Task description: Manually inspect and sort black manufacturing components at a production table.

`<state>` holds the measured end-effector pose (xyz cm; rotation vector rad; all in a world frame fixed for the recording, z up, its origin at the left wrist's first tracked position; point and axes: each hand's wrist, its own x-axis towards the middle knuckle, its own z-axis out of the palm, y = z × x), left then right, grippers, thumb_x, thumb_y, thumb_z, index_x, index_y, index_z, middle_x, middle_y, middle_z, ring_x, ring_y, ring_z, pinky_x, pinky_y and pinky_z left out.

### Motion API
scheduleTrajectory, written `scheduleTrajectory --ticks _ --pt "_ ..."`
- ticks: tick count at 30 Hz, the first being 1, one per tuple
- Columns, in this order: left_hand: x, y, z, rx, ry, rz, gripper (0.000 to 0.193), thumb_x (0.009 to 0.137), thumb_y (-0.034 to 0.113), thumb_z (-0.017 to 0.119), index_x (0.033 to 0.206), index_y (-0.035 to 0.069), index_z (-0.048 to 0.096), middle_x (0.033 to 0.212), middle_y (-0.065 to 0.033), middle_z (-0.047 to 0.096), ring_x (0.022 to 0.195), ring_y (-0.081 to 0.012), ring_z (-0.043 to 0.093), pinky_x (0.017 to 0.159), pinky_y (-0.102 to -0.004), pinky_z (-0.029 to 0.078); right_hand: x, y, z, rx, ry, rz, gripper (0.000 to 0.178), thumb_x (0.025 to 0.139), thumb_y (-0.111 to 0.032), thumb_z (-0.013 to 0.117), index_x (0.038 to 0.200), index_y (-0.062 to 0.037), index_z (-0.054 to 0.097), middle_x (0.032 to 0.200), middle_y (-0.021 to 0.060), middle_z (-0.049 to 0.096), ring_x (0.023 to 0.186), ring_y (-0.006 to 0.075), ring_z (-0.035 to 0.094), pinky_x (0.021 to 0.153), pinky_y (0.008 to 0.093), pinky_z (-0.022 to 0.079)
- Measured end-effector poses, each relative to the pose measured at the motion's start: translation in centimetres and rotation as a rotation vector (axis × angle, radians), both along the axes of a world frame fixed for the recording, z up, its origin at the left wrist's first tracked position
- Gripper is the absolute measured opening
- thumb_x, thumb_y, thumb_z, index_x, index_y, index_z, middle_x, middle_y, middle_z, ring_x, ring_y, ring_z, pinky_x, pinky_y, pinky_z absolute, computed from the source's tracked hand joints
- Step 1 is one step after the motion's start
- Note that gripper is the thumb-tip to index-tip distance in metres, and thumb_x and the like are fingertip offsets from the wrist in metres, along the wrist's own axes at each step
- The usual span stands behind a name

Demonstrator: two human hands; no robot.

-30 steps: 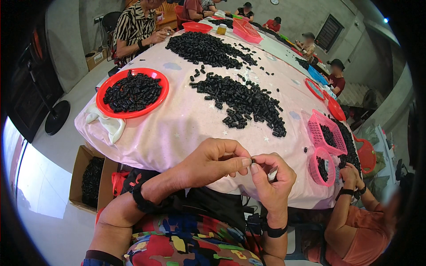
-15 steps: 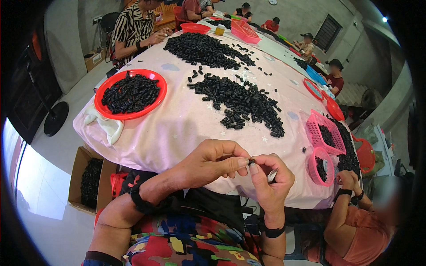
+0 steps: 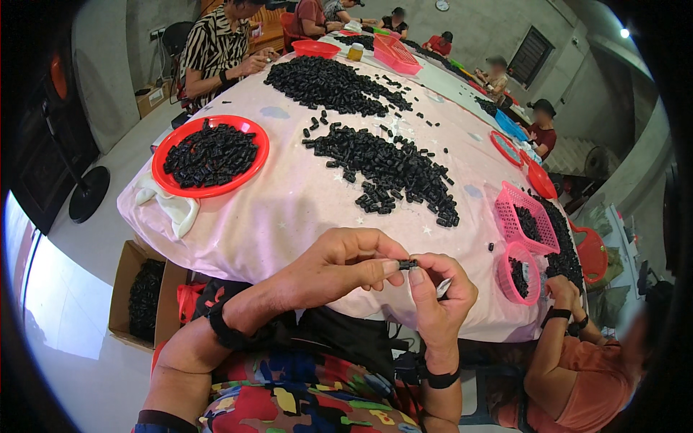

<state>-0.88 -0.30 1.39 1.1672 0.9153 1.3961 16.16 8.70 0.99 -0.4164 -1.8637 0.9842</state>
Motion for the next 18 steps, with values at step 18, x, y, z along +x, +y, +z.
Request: scheduleTrajectory --ticks 18 --pt "-0.2 0.4 -0.4 0.047 -0.007 0.057 0.024 0.094 0.02 0.055 0.107 0.002 0.063 0.084 0.0014 0.06 0.077 -0.0042 0.052 0.069 -0.0208 0.041 -0.4 -1.4 0.2 0.073 -0.103 0.005 0.012 0.08 -0.005 0.071 0.085 0.001 0.063 0.07 0.0053 0.065 0.06 0.0062 0.058 0.055 0.0201 0.045"
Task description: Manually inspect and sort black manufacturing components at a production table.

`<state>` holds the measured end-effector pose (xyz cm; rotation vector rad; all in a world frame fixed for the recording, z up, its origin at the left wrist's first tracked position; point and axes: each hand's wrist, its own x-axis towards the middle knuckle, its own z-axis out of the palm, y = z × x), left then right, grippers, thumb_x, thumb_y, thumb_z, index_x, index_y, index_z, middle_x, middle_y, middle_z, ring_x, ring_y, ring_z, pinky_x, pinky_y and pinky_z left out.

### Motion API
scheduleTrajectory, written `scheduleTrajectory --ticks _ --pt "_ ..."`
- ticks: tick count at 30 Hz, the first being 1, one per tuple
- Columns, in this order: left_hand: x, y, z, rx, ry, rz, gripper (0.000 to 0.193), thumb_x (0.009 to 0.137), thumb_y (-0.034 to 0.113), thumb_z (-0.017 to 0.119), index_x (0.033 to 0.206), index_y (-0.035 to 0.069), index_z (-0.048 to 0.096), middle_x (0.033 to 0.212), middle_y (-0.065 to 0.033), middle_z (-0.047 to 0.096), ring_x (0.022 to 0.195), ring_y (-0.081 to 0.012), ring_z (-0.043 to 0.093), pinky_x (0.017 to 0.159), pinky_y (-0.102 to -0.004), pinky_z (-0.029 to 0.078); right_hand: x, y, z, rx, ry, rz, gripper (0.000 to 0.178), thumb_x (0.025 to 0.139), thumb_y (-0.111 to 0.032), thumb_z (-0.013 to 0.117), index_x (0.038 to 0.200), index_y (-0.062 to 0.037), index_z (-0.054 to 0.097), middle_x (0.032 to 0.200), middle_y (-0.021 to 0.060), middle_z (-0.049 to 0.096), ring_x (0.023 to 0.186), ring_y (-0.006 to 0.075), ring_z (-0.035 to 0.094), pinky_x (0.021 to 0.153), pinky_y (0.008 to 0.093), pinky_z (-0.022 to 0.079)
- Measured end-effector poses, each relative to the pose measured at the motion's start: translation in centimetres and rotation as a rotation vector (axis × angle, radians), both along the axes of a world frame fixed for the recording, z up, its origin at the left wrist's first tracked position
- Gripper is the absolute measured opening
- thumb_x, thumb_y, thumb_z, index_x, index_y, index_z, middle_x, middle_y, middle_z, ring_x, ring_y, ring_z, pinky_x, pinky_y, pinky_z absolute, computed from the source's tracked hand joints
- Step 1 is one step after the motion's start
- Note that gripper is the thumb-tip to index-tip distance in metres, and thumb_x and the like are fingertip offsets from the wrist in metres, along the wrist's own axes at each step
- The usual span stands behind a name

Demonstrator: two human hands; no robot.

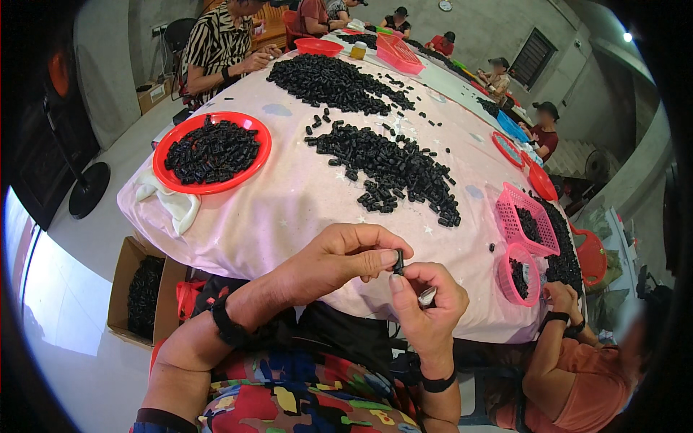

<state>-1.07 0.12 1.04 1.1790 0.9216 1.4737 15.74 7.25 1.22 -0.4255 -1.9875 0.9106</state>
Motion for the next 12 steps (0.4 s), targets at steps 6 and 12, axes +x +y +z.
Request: scheduleTrajectory --ticks 6,12 --pt "-0.2 0.1 -0.1 -0.068 -0.077 -0.056 0.024 0.095 0.019 0.054 0.11 0.001 0.061 0.089 0.0006 0.061 0.076 -0.0051 0.051 0.068 -0.0206 0.042 0.4 -0.3 0.0 0.046 0.014 -0.106 0.019 0.077 -0.005 0.074 0.092 0.0009 0.063 0.065 0.0035 0.062 0.054 0.0062 0.057 0.049 0.0183 0.043" --pt "-0.2 0.1 -0.4 -0.078 -0.126 -0.1 0.026 0.095 0.017 0.054 0.114 0.0 0.06 0.087 -0.001 0.062 0.075 -0.0055 0.052 0.068 -0.0213 0.043 0.3 0.8 -0.3 0.375 -0.019 -0.004 0.041 0.075 -0.006 0.077 0.112 -0.0048 0.061 0.067 0.0033 0.064 0.053 0.0117 0.062 0.049 0.0205 0.047"
